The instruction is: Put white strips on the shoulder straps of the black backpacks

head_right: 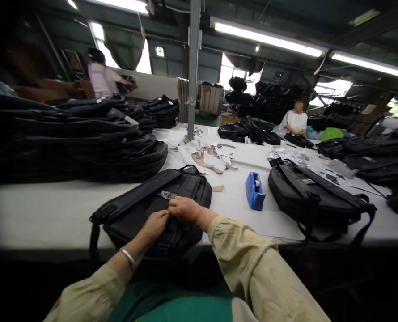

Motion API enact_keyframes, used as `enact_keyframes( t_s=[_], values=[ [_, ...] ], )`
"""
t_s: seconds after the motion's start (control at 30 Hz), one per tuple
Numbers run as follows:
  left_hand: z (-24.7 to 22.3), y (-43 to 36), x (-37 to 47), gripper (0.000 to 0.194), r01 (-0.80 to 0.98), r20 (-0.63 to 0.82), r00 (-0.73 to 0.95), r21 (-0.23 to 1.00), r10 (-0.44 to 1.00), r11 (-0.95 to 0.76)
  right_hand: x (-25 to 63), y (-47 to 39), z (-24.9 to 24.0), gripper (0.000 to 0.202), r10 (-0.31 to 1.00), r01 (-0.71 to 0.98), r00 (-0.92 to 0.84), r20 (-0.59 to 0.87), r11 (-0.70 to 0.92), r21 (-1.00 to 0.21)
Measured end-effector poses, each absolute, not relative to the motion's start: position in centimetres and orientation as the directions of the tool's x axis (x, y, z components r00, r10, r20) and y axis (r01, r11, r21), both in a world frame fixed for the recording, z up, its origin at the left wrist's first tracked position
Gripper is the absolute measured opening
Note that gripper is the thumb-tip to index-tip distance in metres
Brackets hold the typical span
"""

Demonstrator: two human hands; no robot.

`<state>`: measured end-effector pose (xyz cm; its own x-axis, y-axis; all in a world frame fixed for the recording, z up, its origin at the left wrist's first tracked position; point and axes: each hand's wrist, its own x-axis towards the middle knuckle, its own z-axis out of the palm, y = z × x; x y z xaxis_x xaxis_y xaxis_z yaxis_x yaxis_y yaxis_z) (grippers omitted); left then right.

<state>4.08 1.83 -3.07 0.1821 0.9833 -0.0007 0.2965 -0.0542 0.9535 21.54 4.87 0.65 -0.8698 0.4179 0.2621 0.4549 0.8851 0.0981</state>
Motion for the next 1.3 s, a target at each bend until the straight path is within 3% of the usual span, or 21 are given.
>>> enact_keyframes(
  t_s=[0.1,0.27,0.4,0.5,0.7,1.03,1.3],
  values=[
    [-3.0,1.6,3.7,0.038,0.212,-0.065,0.209,0.977,0.976,0.020,21.8,3.8,-1.2,0.021,0.461,0.481,-0.788,0.408,0.875,-0.060],
    [-3.0,1.4,3.3,0.036,-0.113,-0.204,0.324,0.961,0.924,0.252,21.1,1.7,-3.4,0.017,0.681,0.556,-0.483,0.550,0.724,-0.409],
    [-3.2,1.6,3.5,0.042,-0.059,-0.256,0.229,0.959,0.939,0.276,20.6,1.3,-4.1,0.018,0.767,0.543,-0.322,0.555,0.630,-0.555],
    [-3.3,1.7,3.5,0.044,0.023,-0.268,0.190,0.963,0.945,0.269,20.8,1.6,-4.3,0.026,0.781,0.563,-0.288,0.554,0.606,-0.562],
    [-3.1,1.8,3.3,0.049,-0.016,-0.353,0.237,0.930,0.905,0.367,21.0,1.9,-4.5,0.016,0.723,0.599,-0.405,0.559,0.672,-0.435],
    [-3.5,2.4,3.8,0.041,0.050,-0.376,0.112,0.926,0.920,0.373,23.3,0.3,-3.4,0.031,0.776,0.737,-0.502,0.382,0.615,-0.281],
    [-3.0,2.2,4.1,0.043,0.067,-0.355,0.102,0.935,0.929,0.349,24.2,2.0,-1.4,0.034,0.786,0.669,-0.498,0.366,0.617,-0.415]
  ],
)
